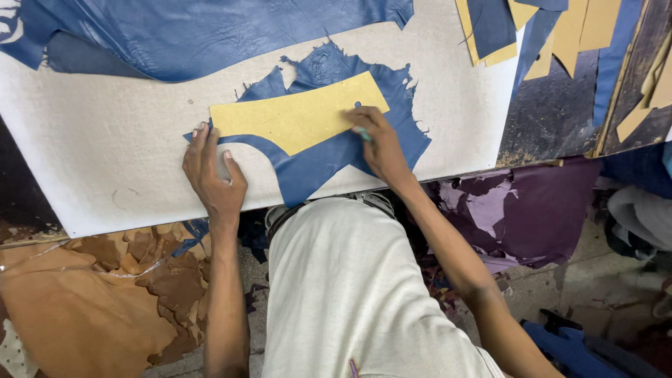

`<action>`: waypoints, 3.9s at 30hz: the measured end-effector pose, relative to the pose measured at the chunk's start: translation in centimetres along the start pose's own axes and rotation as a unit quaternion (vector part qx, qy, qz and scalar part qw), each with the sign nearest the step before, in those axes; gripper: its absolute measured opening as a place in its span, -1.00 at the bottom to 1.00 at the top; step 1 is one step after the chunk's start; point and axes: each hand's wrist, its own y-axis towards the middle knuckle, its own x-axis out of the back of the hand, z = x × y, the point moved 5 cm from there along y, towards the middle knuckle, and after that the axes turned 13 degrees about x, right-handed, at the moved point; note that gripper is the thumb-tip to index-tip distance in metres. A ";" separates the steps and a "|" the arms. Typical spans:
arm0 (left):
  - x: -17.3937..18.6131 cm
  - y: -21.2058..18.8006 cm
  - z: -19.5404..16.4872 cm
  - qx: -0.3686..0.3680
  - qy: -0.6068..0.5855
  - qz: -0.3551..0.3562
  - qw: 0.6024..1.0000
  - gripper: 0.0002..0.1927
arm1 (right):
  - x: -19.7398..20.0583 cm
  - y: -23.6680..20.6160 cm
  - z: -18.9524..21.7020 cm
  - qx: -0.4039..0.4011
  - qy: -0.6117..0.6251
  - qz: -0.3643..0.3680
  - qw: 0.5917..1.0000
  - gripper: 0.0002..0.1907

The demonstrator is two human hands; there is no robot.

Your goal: The person places a cardboard pattern on a blue leather hide and uses a utility knife to cut around the pattern. They repeat this process with different pattern sizes, repositioning the hide and patterns as needed to produce multiple leather pieces.

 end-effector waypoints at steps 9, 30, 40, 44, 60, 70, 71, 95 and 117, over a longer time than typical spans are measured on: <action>-0.8 -1.4 1.5 -0.015 0.018 -0.002 1.000 -0.76 | 4.3 -2.5 -5.8 -0.177 -0.034 -0.086 0.980 -0.65; 0.4 5.7 -2.0 0.085 0.061 0.055 0.993 -0.84 | 0.1 2.0 0.7 -0.191 -0.145 0.002 0.971 -0.33; 0.5 6.3 2.1 0.090 0.046 0.059 0.993 -0.85 | -1.5 5.5 2.2 -0.238 -0.240 0.061 0.939 -0.28; 1.6 4.3 1.8 0.036 0.070 -0.005 0.997 -0.86 | -5.9 9.7 4.8 -0.162 -0.090 0.059 0.981 -0.56; -1.2 -2.0 1.8 -0.043 0.049 0.096 0.993 -0.54 | -18.6 16.5 7.1 0.116 -0.010 0.266 0.957 -0.68; -1.3 -3.4 0.8 -0.035 0.075 0.131 0.988 -0.55 | -18.6 14.9 7.2 0.091 0.011 0.173 0.981 -0.73; -1.4 -3.2 0.6 -0.037 0.077 0.126 0.988 -0.53 | -18.0 14.8 6.7 0.097 0.028 0.176 0.979 -0.74; 0.6 2.0 1.8 -0.077 0.039 0.120 0.989 -0.61 | 4.7 -1.9 -5.3 -0.159 -0.074 -0.097 0.980 -0.63; -1.1 1.5 -4.2 -0.098 0.217 0.112 0.965 -0.63 | 5.0 -2.5 10.9 -0.135 0.119 -0.156 0.971 -0.82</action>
